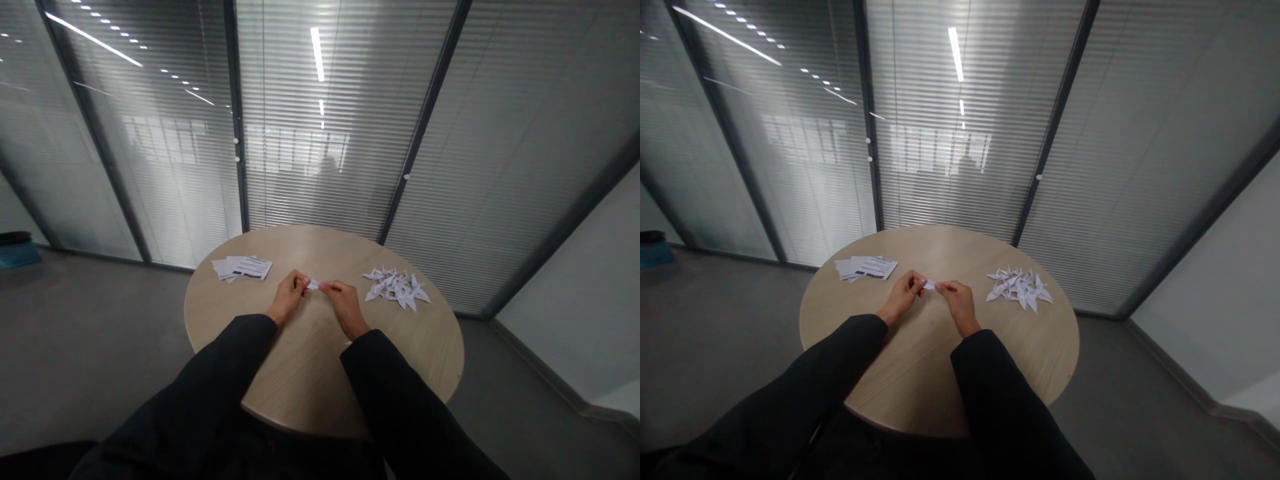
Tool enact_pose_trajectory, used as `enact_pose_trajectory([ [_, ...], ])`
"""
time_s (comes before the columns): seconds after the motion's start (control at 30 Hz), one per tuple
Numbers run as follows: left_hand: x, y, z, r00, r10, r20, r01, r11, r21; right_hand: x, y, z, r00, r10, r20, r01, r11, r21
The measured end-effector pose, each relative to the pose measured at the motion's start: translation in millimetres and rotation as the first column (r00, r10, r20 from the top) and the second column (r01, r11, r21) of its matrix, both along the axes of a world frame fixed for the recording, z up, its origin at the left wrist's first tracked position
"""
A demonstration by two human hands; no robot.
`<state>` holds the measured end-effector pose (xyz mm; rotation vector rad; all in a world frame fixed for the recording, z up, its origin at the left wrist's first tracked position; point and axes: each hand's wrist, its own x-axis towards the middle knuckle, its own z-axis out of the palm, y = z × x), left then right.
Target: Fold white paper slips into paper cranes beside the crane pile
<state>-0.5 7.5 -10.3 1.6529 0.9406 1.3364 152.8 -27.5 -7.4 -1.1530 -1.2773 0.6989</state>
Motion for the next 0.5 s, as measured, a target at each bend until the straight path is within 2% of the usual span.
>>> enact_pose_trajectory([
  [0.23, -0.2, -2.0, 0.6, 0.999, -0.016, -0.032, 0.018, 0.999, 0.051, -1.3, -3.0, 2.2, 0.994, 0.103, 0.029, -0.101, 0.994, -0.05],
  [0.5, 2.2, -4.5, 3.3, 0.999, -0.052, -0.014, 0.053, 0.997, 0.054, -0.4, -1.9, 2.5, 0.997, 0.053, 0.062, -0.053, 0.999, -0.003],
])
